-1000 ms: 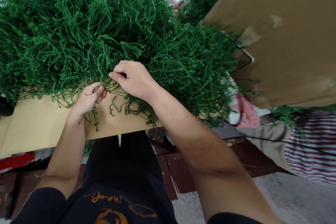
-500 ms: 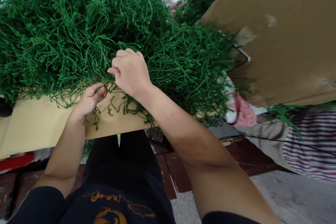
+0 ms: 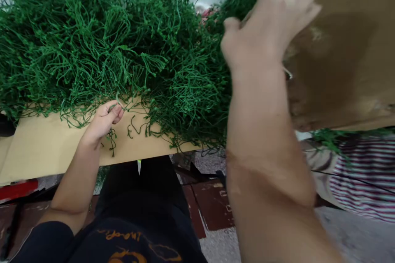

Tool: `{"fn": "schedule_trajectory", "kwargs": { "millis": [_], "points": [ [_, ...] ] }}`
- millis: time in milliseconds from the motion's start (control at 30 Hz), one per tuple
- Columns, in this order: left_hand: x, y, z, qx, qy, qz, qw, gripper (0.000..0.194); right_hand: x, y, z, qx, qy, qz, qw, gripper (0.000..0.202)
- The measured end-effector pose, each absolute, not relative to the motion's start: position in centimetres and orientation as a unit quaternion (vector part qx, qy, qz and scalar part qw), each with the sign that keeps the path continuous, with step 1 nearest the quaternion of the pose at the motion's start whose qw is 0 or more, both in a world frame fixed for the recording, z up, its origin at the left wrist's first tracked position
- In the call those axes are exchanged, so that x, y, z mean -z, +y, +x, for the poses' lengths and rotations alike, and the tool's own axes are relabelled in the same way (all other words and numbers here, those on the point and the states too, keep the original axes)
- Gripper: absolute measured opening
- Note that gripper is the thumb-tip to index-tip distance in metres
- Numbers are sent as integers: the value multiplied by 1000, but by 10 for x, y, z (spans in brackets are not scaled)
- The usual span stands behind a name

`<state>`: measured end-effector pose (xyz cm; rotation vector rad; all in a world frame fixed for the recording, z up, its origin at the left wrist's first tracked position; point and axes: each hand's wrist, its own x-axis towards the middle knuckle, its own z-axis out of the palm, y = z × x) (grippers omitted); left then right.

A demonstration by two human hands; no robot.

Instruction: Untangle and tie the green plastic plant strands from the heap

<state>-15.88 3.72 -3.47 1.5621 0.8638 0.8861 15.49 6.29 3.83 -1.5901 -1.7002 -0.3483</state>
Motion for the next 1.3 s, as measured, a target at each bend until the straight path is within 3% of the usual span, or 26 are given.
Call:
{"fn": "schedule_trajectory", "kwargs": {
  "millis": [100,233,367,500,733,1067,1167,1300],
  "points": [
    [36,37,-159,-392,361,624,572,49,-20,40,85,121,-665,-641,364,31],
    [35,37,-161,-400,348,610,589,48,7,18,12,-25,-804,-504,314,28],
    [34,37,-163,-429,358,587,585,45,23,16,1,-58,-827,-487,275,23],
    [37,39,-163,-435,370,605,555,47,27,16,2,-60,-831,-464,303,23],
    [43,42,-161,-470,457,641,398,47,33,-10,-27,-8,-810,-451,374,30],
    [51,37,-143,-495,480,625,365,46,37,-28,-25,19,-775,-474,417,31],
    [48,39,-146,-513,474,600,390,43,34,-25,-26,-25,-776,-470,420,31],
    [41,42,-156,-535,437,578,434,38,25,-16,-23,-183,-763,-457,419,27]
  ]
}}
